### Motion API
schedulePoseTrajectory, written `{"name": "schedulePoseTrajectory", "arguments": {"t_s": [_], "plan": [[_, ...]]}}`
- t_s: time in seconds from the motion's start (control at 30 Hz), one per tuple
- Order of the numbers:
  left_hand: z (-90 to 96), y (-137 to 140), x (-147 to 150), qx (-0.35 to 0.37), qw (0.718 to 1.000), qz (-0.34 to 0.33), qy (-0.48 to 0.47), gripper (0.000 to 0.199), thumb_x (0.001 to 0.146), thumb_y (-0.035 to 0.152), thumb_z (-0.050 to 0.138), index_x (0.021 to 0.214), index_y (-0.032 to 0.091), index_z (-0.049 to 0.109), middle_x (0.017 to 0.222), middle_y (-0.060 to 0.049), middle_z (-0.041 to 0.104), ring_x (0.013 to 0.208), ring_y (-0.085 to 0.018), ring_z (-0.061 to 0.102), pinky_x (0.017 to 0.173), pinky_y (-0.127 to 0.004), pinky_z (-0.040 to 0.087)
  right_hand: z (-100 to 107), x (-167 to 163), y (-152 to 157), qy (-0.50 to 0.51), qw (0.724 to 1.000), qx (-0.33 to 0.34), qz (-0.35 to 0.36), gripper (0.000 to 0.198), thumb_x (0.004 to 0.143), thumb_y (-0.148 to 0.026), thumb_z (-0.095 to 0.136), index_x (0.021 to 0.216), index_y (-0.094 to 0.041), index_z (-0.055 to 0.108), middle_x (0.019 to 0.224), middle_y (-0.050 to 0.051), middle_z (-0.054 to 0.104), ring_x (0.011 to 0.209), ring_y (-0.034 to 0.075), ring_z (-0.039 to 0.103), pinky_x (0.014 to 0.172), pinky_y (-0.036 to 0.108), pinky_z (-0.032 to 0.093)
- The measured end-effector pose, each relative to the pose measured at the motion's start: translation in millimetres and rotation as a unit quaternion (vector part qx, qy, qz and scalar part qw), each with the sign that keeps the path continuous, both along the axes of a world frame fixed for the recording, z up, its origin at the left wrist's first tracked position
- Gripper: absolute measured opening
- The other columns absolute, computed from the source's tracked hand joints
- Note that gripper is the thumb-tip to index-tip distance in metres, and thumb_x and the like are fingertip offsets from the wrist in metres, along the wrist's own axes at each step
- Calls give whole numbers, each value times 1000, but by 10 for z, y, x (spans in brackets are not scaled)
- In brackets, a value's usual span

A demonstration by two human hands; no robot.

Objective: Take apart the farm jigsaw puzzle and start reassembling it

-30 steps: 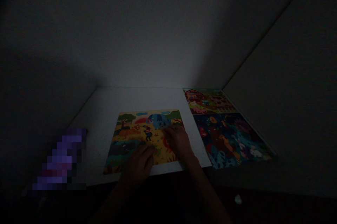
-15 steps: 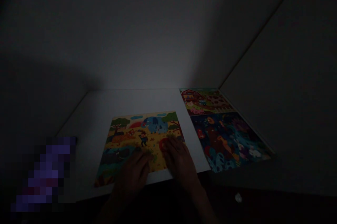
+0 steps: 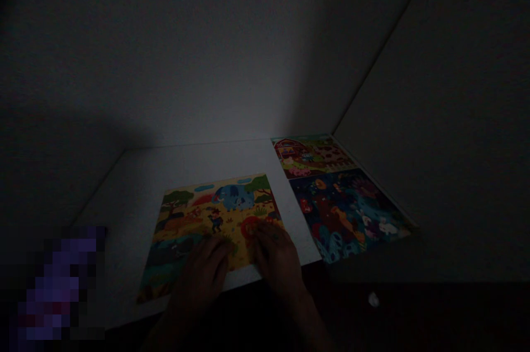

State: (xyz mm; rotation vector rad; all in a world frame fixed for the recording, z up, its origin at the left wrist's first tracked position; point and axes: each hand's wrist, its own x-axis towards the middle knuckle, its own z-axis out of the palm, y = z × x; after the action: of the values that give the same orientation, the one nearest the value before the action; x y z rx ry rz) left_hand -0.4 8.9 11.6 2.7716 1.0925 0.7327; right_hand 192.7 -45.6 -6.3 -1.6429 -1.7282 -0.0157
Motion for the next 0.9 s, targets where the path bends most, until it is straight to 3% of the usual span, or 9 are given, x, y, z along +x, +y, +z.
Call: {"name": "schedulePoseTrajectory", "arguments": {"t_s": [0.2,0.4,0.57,0.7,0.9], "plan": [[32,6,8,-28,999,-3,35,30,87,10,47,106,23,66,99,-5,66,92,-23,61,81,-39,53,-6,0,-9,13,999,19,-33,21,92,-21,53,97,-20,73,112,11,73,106,26,67,89,43,58],[82,84,-254,-37,998,-17,43,31,96,25,45,120,27,64,119,-5,66,106,-23,62,91,-40,53,-49,-26,-1,29,998,15,-60,24,94,-25,52,104,-21,73,111,11,73,106,26,66,90,44,57],[-121,255,-563,62,992,84,67,44,100,36,38,136,19,56,141,-14,55,133,-32,49,102,-51,47,-56,3,22,21,998,3,-59,28,95,-27,52,116,-24,70,119,10,70,115,27,63,96,48,54],[-265,277,-616,83,988,89,98,51,100,40,38,142,13,48,150,-16,46,142,-32,38,110,-50,41,-40,34,62,28,997,-22,-61,24,95,-25,51,105,-23,73,106,11,73,106,28,66,90,47,56],[-335,305,-659,87,992,56,71,47,100,38,36,138,15,51,148,-16,48,144,-32,34,111,-52,40,-8,-89,62,-43,998,-38,-30,37,95,-25,52,131,-21,60,131,11,64,127,27,56,109,52,45]]}}
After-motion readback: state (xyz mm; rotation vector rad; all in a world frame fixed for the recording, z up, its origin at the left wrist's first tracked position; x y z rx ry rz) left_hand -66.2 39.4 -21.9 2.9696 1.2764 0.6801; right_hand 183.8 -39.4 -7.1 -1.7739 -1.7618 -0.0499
